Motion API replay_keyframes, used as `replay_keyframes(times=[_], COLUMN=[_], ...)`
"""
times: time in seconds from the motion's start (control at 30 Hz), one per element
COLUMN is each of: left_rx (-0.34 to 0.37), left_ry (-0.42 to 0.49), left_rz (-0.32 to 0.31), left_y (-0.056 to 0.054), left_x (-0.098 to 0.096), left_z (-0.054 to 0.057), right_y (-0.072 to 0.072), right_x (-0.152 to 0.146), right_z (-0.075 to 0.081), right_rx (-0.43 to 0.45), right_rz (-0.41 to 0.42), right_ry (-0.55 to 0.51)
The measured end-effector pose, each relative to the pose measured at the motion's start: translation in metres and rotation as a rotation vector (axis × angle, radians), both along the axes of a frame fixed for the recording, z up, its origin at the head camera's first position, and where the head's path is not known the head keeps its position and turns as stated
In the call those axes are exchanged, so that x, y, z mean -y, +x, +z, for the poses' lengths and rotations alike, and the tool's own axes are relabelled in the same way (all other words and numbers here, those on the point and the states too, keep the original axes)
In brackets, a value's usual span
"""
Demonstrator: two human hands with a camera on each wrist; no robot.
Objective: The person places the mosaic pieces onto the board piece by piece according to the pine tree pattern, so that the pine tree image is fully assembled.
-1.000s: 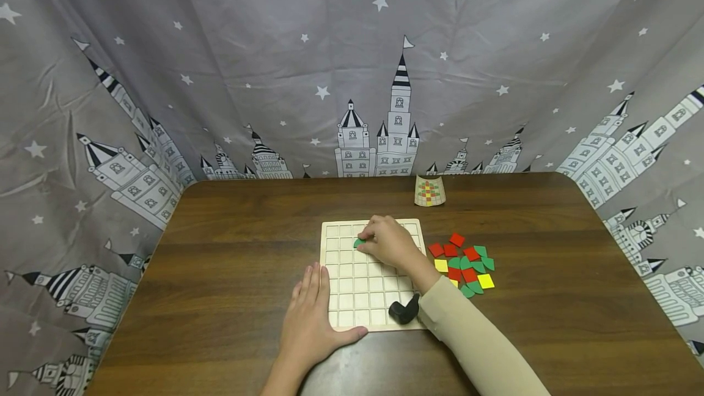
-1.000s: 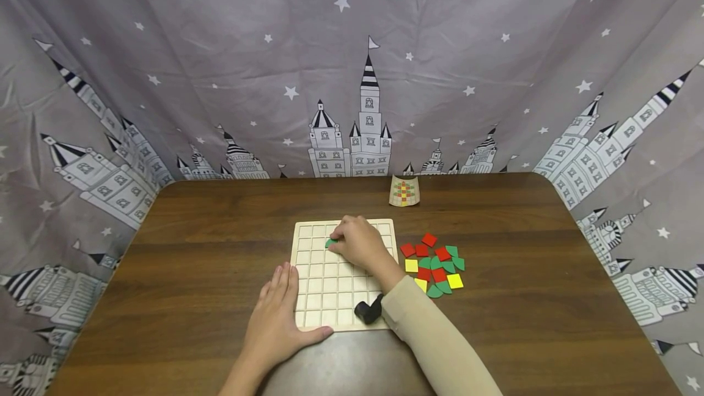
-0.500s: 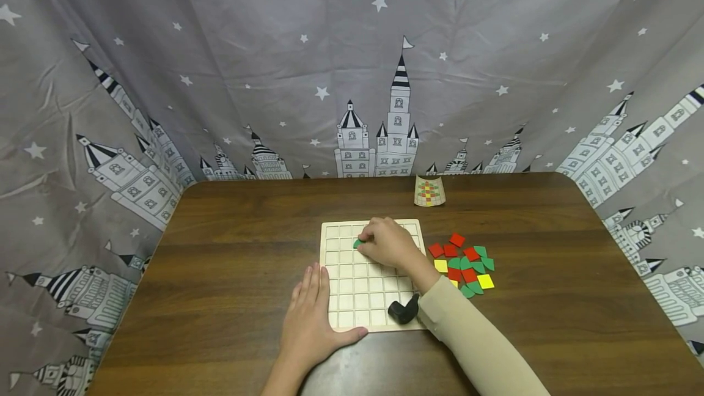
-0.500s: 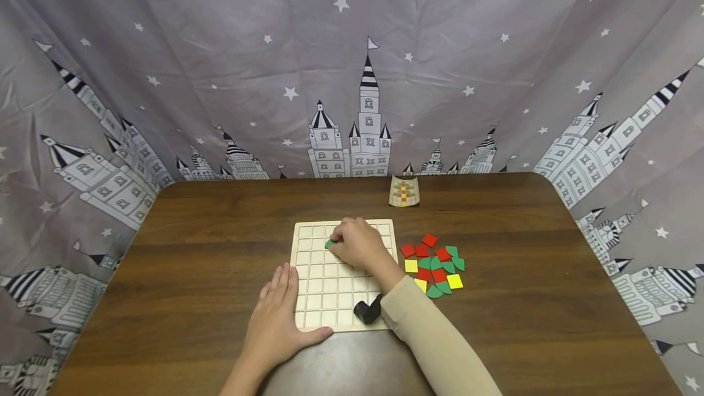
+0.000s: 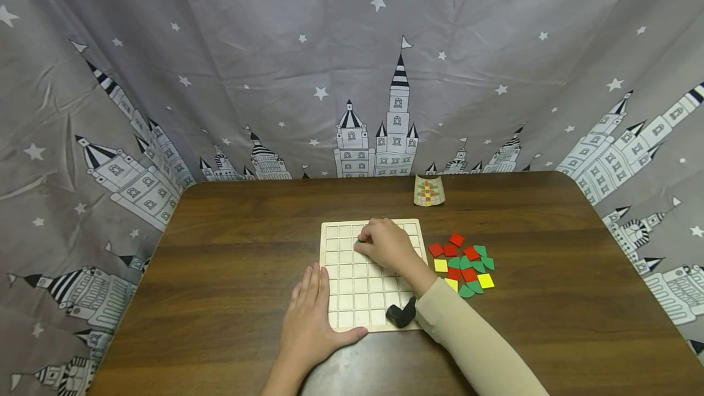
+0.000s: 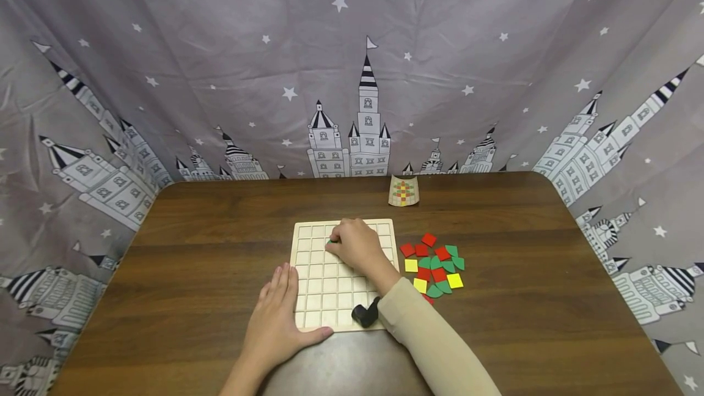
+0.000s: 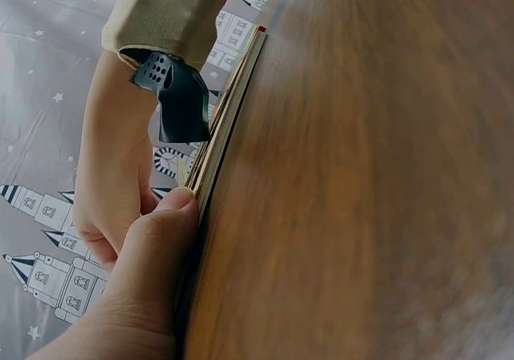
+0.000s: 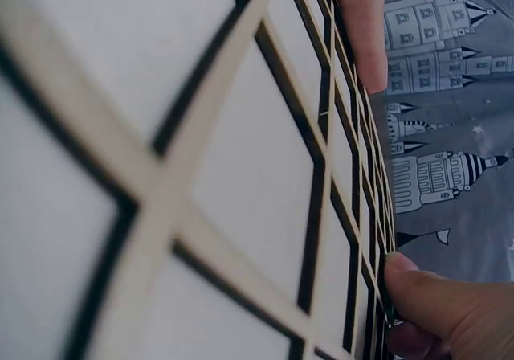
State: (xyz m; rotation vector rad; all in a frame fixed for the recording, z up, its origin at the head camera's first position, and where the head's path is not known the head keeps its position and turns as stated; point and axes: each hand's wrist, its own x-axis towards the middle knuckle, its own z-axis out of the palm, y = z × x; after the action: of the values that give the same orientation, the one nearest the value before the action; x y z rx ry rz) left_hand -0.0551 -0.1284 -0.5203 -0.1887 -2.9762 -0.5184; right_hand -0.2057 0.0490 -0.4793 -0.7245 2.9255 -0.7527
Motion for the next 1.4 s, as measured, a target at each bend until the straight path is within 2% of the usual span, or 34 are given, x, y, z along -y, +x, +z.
replay_keyframes(times=[0.23,0.37,0.53,0.73,1.0,1.17,1.4], left_rx=[0.008,0.005,-0.007,-0.007,0.009,0.019,0.028], left_ry=[0.013,0.013,0.007,0.005,0.001,0.008,0.009], left_rz=[0.003,0.005,0.010,0.012,0.008,0.009,0.008], left_y=[0.000,0.000,-0.001,-0.001,-0.001,0.000,-0.001], left_x=[0.000,-0.001,-0.001,0.000,0.000,-0.001,-0.002], left_z=[0.000,-0.001,-0.003,-0.003,-0.002,-0.001,-0.001], right_y=[0.005,0.007,0.009,0.011,0.010,0.011,0.013], right_x=[-0.007,-0.019,-0.047,-0.098,-0.164,-0.183,-0.189], right_z=[0.007,0.009,0.012,0.014,0.004,-0.003,-0.005], right_rx=[0.031,0.008,-0.007,0.000,0.031,0.061,0.058], right_rz=[0.028,0.033,-0.024,-0.122,-0.257,-0.268,-0.261], right_ry=[-0.005,-0.010,-0.014,-0.056,0.008,0.028,0.016])
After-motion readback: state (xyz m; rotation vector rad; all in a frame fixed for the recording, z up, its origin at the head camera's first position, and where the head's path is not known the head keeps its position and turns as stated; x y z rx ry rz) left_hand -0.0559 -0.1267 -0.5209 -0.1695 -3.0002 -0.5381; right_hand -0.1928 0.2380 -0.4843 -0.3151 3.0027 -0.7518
